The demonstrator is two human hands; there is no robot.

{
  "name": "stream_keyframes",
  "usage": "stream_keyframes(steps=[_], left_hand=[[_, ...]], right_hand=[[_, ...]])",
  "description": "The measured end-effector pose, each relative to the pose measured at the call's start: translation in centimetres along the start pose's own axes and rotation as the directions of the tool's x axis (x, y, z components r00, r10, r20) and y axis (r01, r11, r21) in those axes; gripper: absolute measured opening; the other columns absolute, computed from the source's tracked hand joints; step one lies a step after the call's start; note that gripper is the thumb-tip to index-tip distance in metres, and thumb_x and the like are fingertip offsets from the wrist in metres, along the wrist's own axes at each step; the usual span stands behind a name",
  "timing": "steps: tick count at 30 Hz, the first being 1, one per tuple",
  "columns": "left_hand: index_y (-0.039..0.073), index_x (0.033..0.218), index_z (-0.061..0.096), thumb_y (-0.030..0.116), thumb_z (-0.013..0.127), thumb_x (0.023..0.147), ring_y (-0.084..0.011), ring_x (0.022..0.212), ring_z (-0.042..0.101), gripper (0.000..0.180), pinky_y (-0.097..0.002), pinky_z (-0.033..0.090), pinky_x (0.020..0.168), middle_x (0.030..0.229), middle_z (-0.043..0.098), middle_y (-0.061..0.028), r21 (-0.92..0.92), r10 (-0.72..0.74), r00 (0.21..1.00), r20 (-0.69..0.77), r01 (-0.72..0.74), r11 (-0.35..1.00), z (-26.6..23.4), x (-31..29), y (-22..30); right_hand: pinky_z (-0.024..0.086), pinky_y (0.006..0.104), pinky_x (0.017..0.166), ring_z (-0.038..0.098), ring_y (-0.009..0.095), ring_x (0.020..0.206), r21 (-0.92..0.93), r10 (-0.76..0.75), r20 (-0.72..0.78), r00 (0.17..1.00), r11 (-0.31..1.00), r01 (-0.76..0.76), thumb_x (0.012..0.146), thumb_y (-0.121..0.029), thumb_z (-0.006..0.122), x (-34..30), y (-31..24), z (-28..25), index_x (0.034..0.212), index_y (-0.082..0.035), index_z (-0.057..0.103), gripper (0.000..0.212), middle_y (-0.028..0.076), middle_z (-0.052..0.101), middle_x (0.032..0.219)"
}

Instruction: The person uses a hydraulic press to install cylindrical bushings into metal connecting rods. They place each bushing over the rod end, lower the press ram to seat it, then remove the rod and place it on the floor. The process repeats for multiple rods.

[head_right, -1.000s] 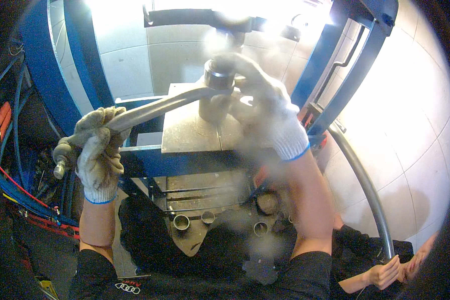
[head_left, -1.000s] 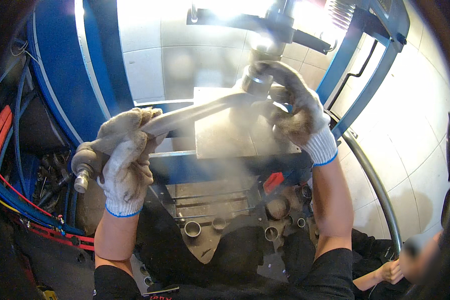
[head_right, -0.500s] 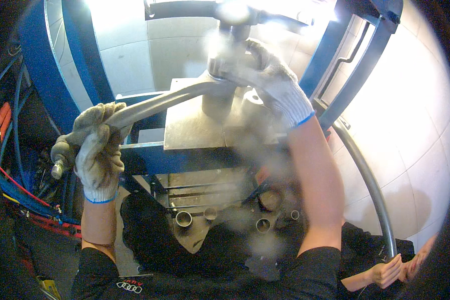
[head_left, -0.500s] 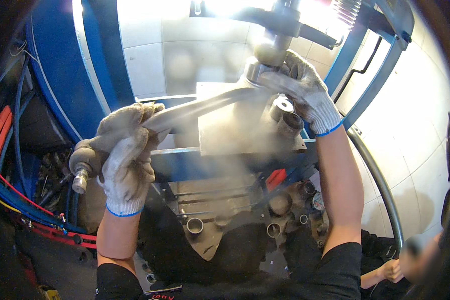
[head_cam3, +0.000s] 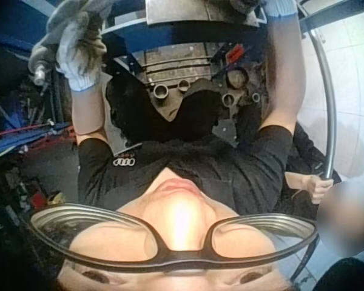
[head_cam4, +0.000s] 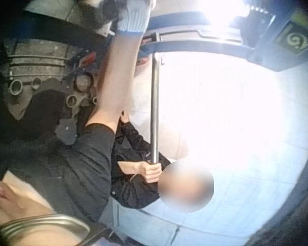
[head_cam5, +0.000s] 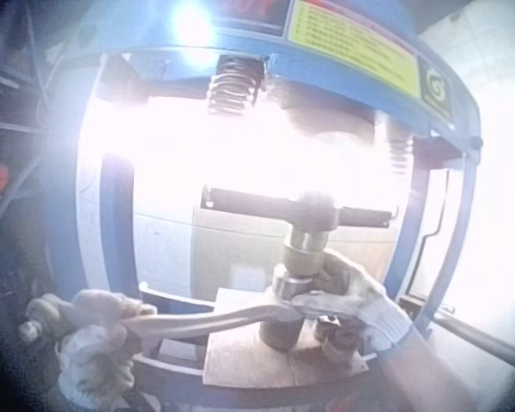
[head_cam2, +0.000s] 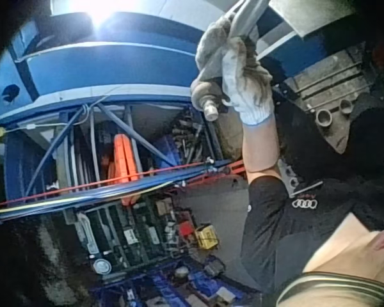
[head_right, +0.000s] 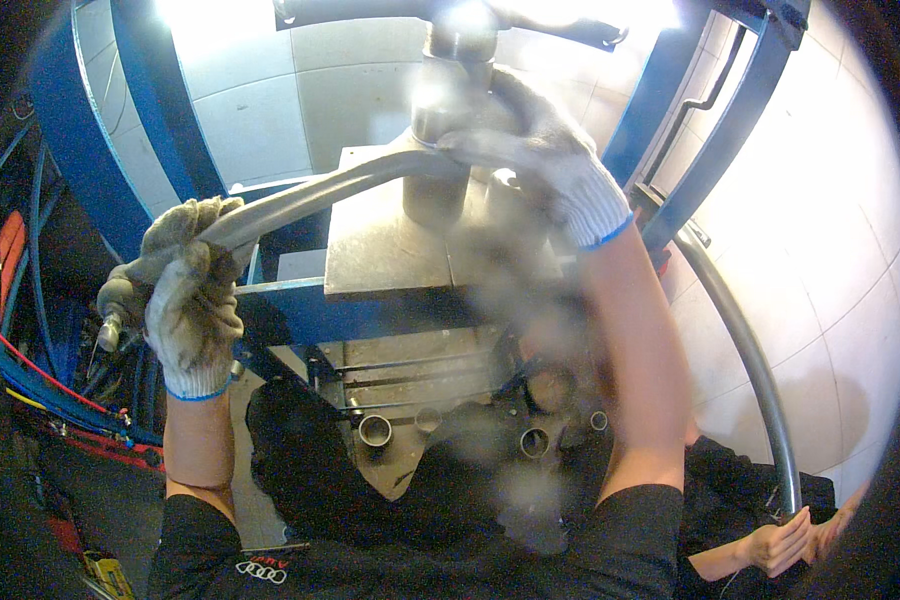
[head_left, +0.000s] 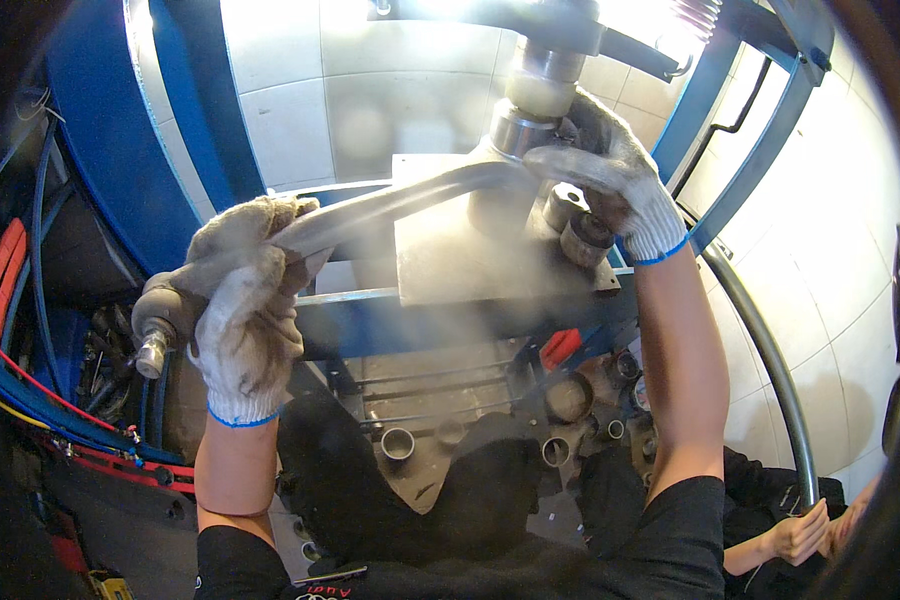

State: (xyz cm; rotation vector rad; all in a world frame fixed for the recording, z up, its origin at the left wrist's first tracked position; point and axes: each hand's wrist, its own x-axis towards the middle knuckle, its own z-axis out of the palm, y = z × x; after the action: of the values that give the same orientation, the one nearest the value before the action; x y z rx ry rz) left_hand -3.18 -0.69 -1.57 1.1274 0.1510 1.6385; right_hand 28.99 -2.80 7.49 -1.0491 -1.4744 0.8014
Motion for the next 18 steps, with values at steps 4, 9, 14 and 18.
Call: stream_keyframes(steps=[4, 9, 14, 18], left_hand=[[-0.003, 0.125, 0.058, 0.006, 0.067, 0.089, -0.0411, 0.118, 0.062, 0.038, -0.0515, 0.057, 0.097, 0.122, 0.064, -0.0263, -0.041, -0.002, 1.000, 0.018, 0.002, 0.999, -0.2, 0.1, -0.2], [-0.002, 0.126, 0.058, 0.004, 0.066, 0.089, -0.0417, 0.118, 0.062, 0.038, -0.0521, 0.057, 0.097, 0.122, 0.064, -0.0262, -0.028, -0.004, 1.000, 0.028, 0.004, 1.000, -0.5, 0.4, -0.2], [-0.002, 0.126, 0.058, 0.003, 0.065, 0.089, -0.0417, 0.119, 0.061, 0.037, -0.0529, 0.057, 0.098, 0.123, 0.064, -0.0254, -0.015, -0.004, 0.999, 0.039, 0.004, 1.000, -0.7, 0.3, -0.2], [-0.002, 0.126, 0.058, 0.002, 0.064, 0.090, -0.0417, 0.120, 0.060, 0.037, -0.0537, 0.056, 0.099, 0.123, 0.064, -0.0252, -0.038, -0.008, 0.999, 0.050, 0.010, 0.999, -0.6, 0.4, -0.2]], right_hand=[[0.055, 0.0355, 0.101, 0.063, 0.023, 0.117, -0.052, -0.075, 0.043, 0.996, 0.996, 0.078, 0.073, -0.006, 0.087, 0.2, 0.3, 0.0, 0.141, 0.003, 0.048, 0.079, 0.015, 0.060, 0.132], [0.056, 0.0332, 0.100, 0.065, 0.021, 0.113, -0.131, -0.156, 0.065, 0.986, 0.978, 0.164, 0.072, -0.012, 0.089, 0.5, 0.7, -0.5, 0.137, 0.002, 0.052, 0.076, 0.014, 0.064, 0.126], [0.055, 0.0334, 0.101, 0.067, 0.020, 0.109, -0.023, -0.137, 0.085, 0.987, 0.990, 0.139, 0.073, -0.014, 0.089, 0.4, 1.1, -0.6, 0.134, 0.000, 0.056, 0.071, 0.012, 0.068, 0.120], [0.055, 0.0321, 0.095, 0.068, 0.018, 0.107, -0.038, -0.178, 0.103, 0.979, 0.983, 0.182, 0.077, -0.009, 0.086, 0.4, 1.3, -0.7, 0.130, -0.001, 0.059, 0.060, 0.009, 0.070, 0.118]])
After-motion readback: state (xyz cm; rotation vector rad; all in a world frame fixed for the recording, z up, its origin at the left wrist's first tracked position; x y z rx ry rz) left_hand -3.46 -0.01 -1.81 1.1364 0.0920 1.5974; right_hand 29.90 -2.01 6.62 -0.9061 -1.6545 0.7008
